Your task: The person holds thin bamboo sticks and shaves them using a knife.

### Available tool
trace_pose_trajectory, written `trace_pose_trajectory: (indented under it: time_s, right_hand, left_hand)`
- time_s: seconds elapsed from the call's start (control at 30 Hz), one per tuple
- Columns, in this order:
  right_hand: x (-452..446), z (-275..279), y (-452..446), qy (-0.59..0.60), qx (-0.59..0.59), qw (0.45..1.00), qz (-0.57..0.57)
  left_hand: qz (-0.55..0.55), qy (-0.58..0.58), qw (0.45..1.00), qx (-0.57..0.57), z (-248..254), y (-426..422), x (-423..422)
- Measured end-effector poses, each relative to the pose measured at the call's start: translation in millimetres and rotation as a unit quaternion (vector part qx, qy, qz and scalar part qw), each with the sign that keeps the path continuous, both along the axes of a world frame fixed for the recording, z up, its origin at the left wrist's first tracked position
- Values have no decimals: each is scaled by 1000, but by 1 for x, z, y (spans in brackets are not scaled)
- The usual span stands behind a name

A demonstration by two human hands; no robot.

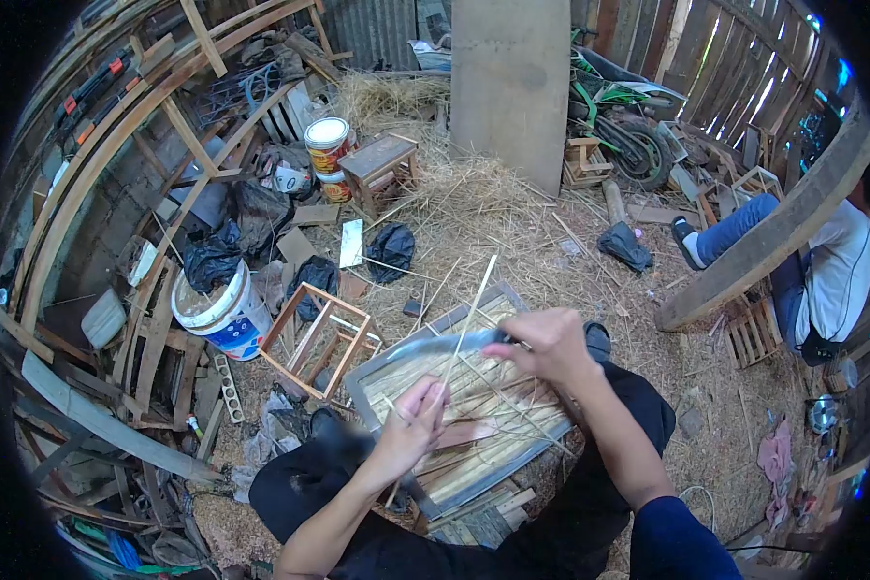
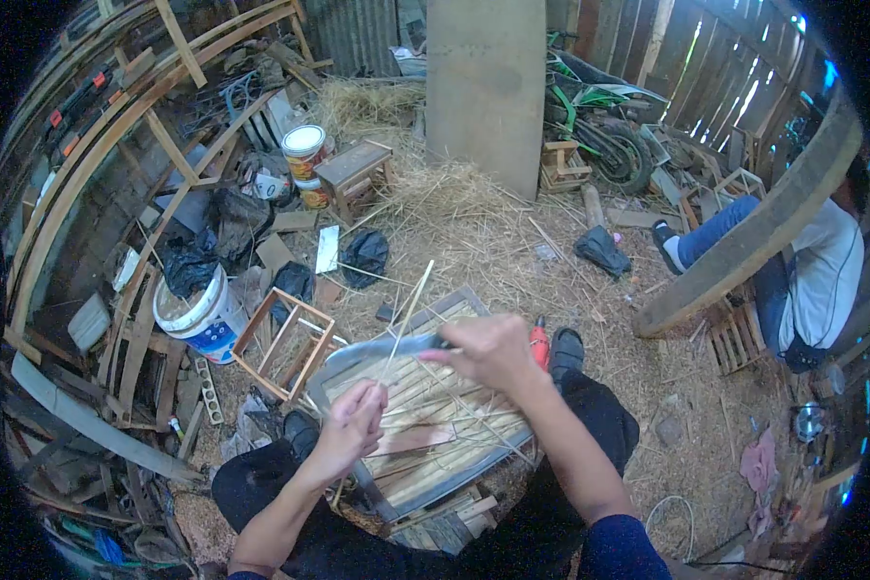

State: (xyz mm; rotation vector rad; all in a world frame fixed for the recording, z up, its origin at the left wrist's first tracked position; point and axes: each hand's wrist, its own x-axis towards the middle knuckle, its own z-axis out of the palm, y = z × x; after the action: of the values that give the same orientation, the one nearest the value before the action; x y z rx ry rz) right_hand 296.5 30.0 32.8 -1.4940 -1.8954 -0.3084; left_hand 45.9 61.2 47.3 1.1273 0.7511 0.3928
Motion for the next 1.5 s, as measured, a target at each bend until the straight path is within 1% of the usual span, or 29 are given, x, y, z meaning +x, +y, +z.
trace_pose_trajectory:
  time_s: [0.03, 0.07, 0.1, 0.17, 0.3, 0.4, 0.43, 0.53, 0.57, 0.6, 0.67, 0.77, 0.87, 0.9, 1.0, 1.1, 1.2, 1.23, 1.3, 1.43, 1.5]
  right_hand:
    - [10, 8, -4, -19, 4, 999, -35]
    - [17, 7, -8, -23, -2, 999, -39]
    - [21, 6, -12, -26, -8, 999, -41]
    - [24, -5, -16, -17, -39, 999, -32]
    - [17, -13, -25, 16, -78, 997, -16]
    - [9, -14, -18, 28, -54, 998, -2]
    - [6, -12, -17, 11, -65, 998, 9]
    - [-10, -10, -12, 29, -60, 998, 19]
    - [-12, -12, -9, 42, -42, 998, 20]
    - [-12, -12, -7, 45, -50, 998, 17]
    - [-9, -12, -6, 48, -68, 996, 9]
    - [-14, -13, -6, 124, -112, 986, 24]
    - [-23, -8, -9, 176, -223, 957, 48]
    - [-25, -7, -10, 153, -202, 966, 59]
    - [-31, -5, -8, 84, -138, 984, 70]
    - [-38, -12, -3, 45, -92, 992, 70]
    - [-38, -12, 3, 15, -42, 996, 75]
    - [-38, -10, 3, 10, -30, 997, 71]
    - [-38, -4, 3, 0, -5, 998, 63]
    - [-36, -7, -1, -27, -24, 998, 52]
    - [-31, -7, -4, -32, -37, 997, 55]
  left_hand:
    - [-8, 0, 1000, -14, 4, 2, -7]
    - [-16, 2, 1000, -27, 4, 3, -11]
    - [-25, 7, 1000, 4, 1, 3, -12]
    - [-45, 23, 999, -3, -19, 4, -20]
    - [-61, 67, 996, -9, -23, 5, -24]
    - [-32, 15, 999, 22, -15, 4, -14]
    - [-25, 3, 999, 34, -11, 5, -9]
    - [7, -7, 1000, -2, -13, 12, 2]
    - [13, -18, 1000, -2, -15, 13, 5]
    - [20, -23, 1000, -8, -13, 14, 7]
    - [31, -33, 999, -22, -11, 14, 12]
    - [30, -20, 999, 9, -6, 12, 13]
    - [21, -2, 1000, 9, -12, 13, 9]
    - [19, 6, 1000, 3, -17, 13, 7]
    - [33, 30, 998, 39, -34, 13, 5]
    - [10, 29, 997, 76, -44, 6, 5]
    - [21, 23, 999, 13, -36, 3, 1]
    - [18, 22, 1000, -4, -24, 2, 0]
    - [13, 14, 1000, -17, -18, 2, -2]
    - [-3, 6, 999, -48, -20, 2, -7]
    - [-6, 20, 999, -45, -15, 1, -5]
